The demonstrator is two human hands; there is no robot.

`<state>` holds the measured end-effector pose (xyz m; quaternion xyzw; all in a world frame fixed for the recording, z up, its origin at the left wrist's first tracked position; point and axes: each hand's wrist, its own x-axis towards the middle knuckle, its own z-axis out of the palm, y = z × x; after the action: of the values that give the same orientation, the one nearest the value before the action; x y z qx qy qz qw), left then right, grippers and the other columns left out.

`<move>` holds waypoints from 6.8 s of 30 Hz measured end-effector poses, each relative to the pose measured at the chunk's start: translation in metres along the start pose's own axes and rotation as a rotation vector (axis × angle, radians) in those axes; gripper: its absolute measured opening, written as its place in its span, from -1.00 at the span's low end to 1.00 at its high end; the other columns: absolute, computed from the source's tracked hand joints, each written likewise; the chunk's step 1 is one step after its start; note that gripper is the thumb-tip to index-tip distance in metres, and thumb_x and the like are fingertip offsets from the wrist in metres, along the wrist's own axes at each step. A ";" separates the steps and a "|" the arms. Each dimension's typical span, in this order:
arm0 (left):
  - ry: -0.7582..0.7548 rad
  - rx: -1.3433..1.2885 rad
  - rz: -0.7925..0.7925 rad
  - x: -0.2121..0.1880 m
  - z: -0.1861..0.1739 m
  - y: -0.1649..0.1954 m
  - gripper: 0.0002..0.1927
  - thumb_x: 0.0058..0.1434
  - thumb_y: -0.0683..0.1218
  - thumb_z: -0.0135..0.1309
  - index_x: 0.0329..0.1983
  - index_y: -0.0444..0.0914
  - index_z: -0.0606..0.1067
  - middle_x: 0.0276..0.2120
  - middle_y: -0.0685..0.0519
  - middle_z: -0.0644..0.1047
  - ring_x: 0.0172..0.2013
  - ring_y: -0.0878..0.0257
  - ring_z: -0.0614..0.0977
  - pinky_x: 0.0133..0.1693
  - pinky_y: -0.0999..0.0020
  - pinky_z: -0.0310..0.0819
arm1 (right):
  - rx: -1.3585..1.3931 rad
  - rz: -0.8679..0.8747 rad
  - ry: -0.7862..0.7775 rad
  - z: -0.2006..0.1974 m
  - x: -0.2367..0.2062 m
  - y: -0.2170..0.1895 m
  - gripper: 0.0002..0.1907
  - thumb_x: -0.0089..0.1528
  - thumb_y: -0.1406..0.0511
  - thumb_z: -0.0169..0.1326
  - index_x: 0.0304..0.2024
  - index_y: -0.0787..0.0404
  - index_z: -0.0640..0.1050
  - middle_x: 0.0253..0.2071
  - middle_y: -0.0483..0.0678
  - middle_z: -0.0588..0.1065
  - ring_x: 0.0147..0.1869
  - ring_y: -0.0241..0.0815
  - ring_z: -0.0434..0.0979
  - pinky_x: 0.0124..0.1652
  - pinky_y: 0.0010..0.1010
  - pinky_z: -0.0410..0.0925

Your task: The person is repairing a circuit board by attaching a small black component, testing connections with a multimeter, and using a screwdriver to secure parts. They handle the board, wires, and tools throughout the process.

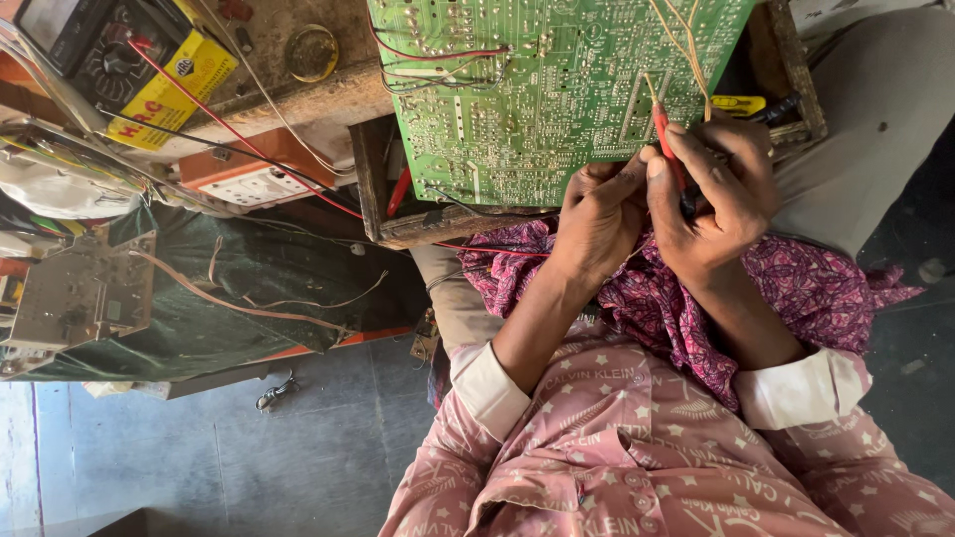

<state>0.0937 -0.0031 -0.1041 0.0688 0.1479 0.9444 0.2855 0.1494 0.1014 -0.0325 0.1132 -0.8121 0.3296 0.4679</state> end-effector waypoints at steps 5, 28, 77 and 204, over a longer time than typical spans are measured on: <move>-0.009 0.003 0.007 0.000 -0.002 0.000 -0.85 0.53 -0.30 -0.01 -0.01 -0.54 0.51 -0.02 -0.14 0.59 -0.02 0.22 0.63 0.09 0.39 0.54 | 0.022 0.015 -0.001 0.001 0.003 -0.002 -0.70 0.41 0.48 0.25 0.20 0.35 0.61 0.10 0.09 0.51 0.16 -0.02 0.52 0.10 -0.30 0.46; -0.028 0.034 0.015 -0.004 -0.005 0.003 -0.80 0.50 -0.31 -0.05 0.09 -0.52 0.51 0.00 -0.14 0.60 -0.03 0.20 0.65 0.06 0.37 0.56 | -0.042 -0.052 -0.081 -0.004 0.010 -0.016 -0.73 0.26 0.53 0.21 0.03 0.43 0.60 -0.08 0.05 0.55 0.11 0.11 0.50 0.14 -0.08 0.43; -0.181 -0.088 -0.016 -0.007 -0.020 0.012 -0.64 0.51 -0.33 0.00 -0.48 -0.31 0.43 -0.12 -0.17 0.62 0.03 0.15 0.63 0.25 0.22 0.45 | -0.099 -0.031 -0.276 -0.035 0.015 -0.042 -0.77 0.40 0.48 0.18 0.11 0.43 0.62 -0.24 0.08 0.53 -0.23 -0.07 0.50 -0.20 -0.34 0.35; -0.057 0.097 0.187 -0.023 0.002 0.006 -0.84 0.62 -0.19 -0.02 0.07 -0.43 0.40 0.07 -0.13 0.54 0.14 0.20 0.56 0.35 0.23 0.40 | 0.273 0.352 -0.132 -0.016 -0.014 -0.015 -0.76 0.48 0.31 0.24 0.08 0.39 0.64 -0.18 -0.03 0.55 -0.37 -0.50 0.43 -0.49 -0.72 0.12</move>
<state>0.1103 -0.0206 -0.1012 0.1227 0.1781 0.9564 0.1964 0.1754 0.0985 -0.0323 0.0532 -0.7961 0.5049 0.3294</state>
